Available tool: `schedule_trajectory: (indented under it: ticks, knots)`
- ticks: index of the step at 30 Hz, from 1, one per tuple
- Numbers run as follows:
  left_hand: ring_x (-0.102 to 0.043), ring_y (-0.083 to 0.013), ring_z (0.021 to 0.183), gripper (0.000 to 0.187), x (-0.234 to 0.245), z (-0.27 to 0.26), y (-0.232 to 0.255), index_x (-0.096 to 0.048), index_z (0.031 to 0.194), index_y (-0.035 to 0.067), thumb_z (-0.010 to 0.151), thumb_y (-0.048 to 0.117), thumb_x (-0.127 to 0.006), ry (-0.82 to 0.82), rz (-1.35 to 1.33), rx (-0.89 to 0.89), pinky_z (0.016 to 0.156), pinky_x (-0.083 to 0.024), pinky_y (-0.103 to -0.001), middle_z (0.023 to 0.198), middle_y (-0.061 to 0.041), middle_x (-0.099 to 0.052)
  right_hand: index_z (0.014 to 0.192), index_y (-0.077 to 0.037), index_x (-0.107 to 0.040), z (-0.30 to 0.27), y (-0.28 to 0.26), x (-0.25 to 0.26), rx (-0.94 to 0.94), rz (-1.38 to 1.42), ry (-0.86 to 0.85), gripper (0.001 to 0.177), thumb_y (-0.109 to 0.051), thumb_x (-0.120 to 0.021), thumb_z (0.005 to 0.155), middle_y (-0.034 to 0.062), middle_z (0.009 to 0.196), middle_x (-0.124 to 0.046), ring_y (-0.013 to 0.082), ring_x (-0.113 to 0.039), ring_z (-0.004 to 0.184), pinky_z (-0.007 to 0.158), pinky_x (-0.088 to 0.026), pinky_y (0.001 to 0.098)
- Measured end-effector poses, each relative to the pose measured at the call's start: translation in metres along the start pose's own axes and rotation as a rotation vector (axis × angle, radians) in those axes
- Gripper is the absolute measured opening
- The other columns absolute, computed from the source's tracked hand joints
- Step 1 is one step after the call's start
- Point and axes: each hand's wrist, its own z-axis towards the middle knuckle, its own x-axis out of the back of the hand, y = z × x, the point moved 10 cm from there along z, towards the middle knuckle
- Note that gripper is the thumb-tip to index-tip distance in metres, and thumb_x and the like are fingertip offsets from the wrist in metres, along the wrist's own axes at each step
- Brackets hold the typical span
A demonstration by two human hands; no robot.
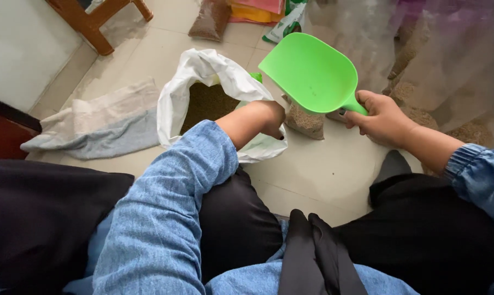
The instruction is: The person scoops animal feed pellets from a large bag into smaller plastic bags using a green scoop.
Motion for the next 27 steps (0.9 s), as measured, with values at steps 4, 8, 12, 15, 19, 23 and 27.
schedule_trajectory:
  ticks: [4, 8, 12, 15, 19, 23, 27]
  knots:
    - [-0.073, -0.0297, 0.111, 0.052, -0.016, -0.001, -0.009, -0.079, 0.116, 0.017, 0.081, 0.055, -0.074, -0.115, 0.025, 0.062, 0.095, -0.059, -0.048, 0.112, -0.004, -0.079, 0.086, -0.004, -0.067, -0.001, 0.003, 0.006, -0.019, -0.077, 0.001, 0.004, -0.006, -0.071, 0.085, 0.014, 0.067, -0.071, 0.0199, -0.057, 0.046, 0.045, -0.05, 0.0302]
    - [-0.074, -0.0303, 0.104, 0.058, -0.033, 0.005, -0.017, -0.078, 0.116, 0.015, 0.077, 0.057, -0.079, -0.142, -0.023, 0.109, 0.09, -0.06, -0.05, 0.104, -0.004, -0.079, 0.09, -0.001, -0.068, -0.001, 0.019, 0.005, -0.044, -0.089, -0.054, 0.006, -0.005, -0.071, 0.087, 0.0163, 0.068, -0.071, 0.0212, -0.059, 0.047, 0.043, -0.048, 0.0297]
    - [-0.068, -0.0353, 0.095, 0.056, -0.013, -0.014, -0.011, -0.08, 0.108, 0.009, 0.073, 0.052, -0.085, -0.049, 0.009, 0.052, 0.095, -0.055, -0.045, 0.108, -0.007, -0.077, 0.107, 0.002, -0.068, -0.002, 0.03, 0.003, -0.224, -0.149, -0.091, 0.014, -0.002, -0.067, 0.094, 0.0137, 0.082, -0.069, 0.0219, -0.051, 0.056, 0.051, -0.041, 0.0346]
    - [-0.069, -0.0343, 0.098, 0.054, -0.017, -0.007, -0.01, -0.08, 0.11, 0.01, 0.075, 0.051, -0.085, -0.068, 0.028, 0.041, 0.098, -0.054, -0.044, 0.11, -0.006, -0.077, 0.115, 0.003, -0.07, -0.003, 0.024, 0.005, -0.235, -0.207, -0.089, 0.022, -0.004, -0.069, 0.095, 0.016, 0.083, -0.07, 0.0235, -0.054, 0.06, 0.057, -0.045, 0.036]
    - [-0.069, -0.0323, 0.103, 0.053, -0.017, -0.003, -0.01, -0.079, 0.114, 0.012, 0.078, 0.049, -0.087, -0.113, -0.045, 0.085, 0.102, -0.053, -0.044, 0.114, -0.005, -0.076, 0.118, 0.004, -0.071, -0.002, 0.025, 0.007, -0.259, -0.245, -0.079, 0.026, -0.003, -0.068, 0.094, 0.0153, 0.087, -0.071, 0.0232, -0.054, 0.064, 0.061, -0.044, 0.0366]
    - [-0.069, -0.033, 0.1, 0.054, -0.021, 0.007, -0.009, -0.079, 0.112, 0.01, 0.078, 0.052, -0.083, -0.105, -0.01, 0.071, 0.099, -0.053, -0.044, 0.112, -0.005, -0.077, 0.118, 0.005, -0.071, 0.002, 0.027, 0.007, -0.214, -0.296, -0.1, 0.027, -0.004, -0.069, 0.093, 0.0166, 0.086, -0.073, 0.0241, -0.059, 0.067, 0.065, -0.047, 0.0359]
    - [-0.07, -0.033, 0.098, 0.053, -0.017, 0.002, -0.009, -0.08, 0.11, 0.009, 0.077, 0.051, -0.084, -0.095, -0.025, 0.088, 0.096, -0.055, -0.044, 0.109, -0.005, -0.077, 0.11, 0.005, -0.073, 0.001, 0.026, 0.009, -0.207, -0.332, -0.091, 0.022, -0.004, -0.07, 0.09, 0.0146, 0.082, -0.071, 0.0231, -0.056, 0.064, 0.063, -0.045, 0.0353]
